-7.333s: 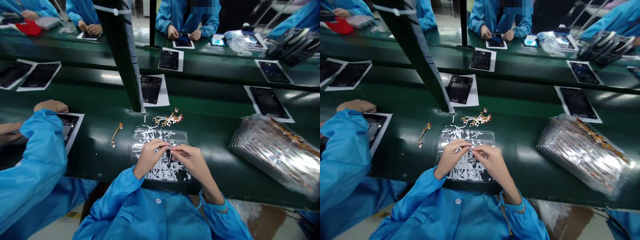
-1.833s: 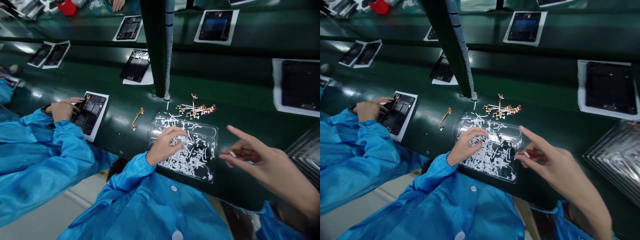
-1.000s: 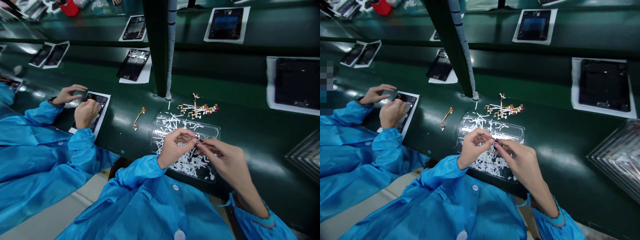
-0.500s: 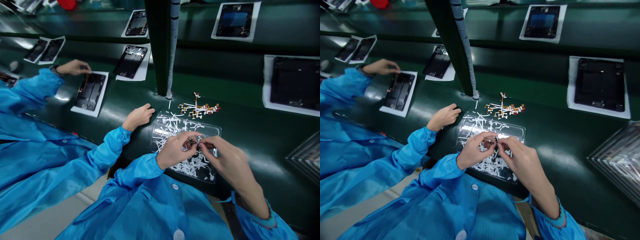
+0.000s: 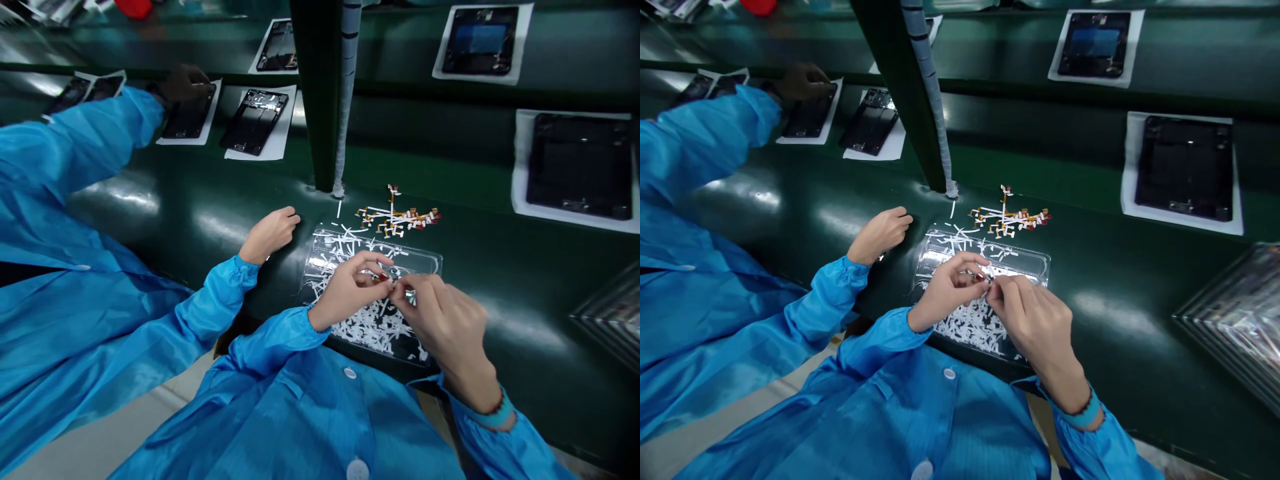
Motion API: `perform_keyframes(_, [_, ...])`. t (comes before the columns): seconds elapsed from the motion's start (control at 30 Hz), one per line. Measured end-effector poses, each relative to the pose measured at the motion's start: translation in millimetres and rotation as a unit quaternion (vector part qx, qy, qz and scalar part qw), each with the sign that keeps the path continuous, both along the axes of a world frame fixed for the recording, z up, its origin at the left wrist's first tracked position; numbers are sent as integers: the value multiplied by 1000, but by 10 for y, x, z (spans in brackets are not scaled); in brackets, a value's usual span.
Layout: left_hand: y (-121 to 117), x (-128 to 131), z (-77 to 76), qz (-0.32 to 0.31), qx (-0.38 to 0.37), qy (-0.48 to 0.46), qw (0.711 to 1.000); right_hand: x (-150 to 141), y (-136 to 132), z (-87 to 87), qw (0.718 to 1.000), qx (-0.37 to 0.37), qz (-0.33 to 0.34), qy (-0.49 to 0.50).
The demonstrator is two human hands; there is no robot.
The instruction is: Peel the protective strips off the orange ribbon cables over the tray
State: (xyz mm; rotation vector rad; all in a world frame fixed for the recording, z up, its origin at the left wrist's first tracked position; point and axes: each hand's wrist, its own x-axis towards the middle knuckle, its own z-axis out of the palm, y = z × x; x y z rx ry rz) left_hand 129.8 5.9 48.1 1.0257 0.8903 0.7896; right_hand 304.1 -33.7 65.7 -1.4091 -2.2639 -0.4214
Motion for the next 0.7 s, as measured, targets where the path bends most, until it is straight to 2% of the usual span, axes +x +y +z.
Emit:
perform_keyframes(0.07, [17, 10, -7, -4, -60, -55, 997, -29, 11, -25, 1000, 20, -8, 3])
perform_keyframes(0.13, [13, 31, -13, 9, -83, -72, 994, -55, 25, -65, 999, -4, -10, 53])
perform_keyframes(0.23, [-17, 71, -33, 59, -41, -13, 997, -71, 51, -123, 988, -67, -10, 140])
perform_keyframes(0.33, [-39, 92, -63, 94, 10, 42, 995, -20, 62, -121, 980, -108, 1, 166])
perform_keyframes(0.57, [-19, 6, -59, 40, -38, -7, 998, 201, 33, 62, 964, -187, 51, 183])
perform_keyframes(0.7, [-9, -19, -46, 31, -67, -24, 997, 182, 48, 68, 982, -138, 79, 106])
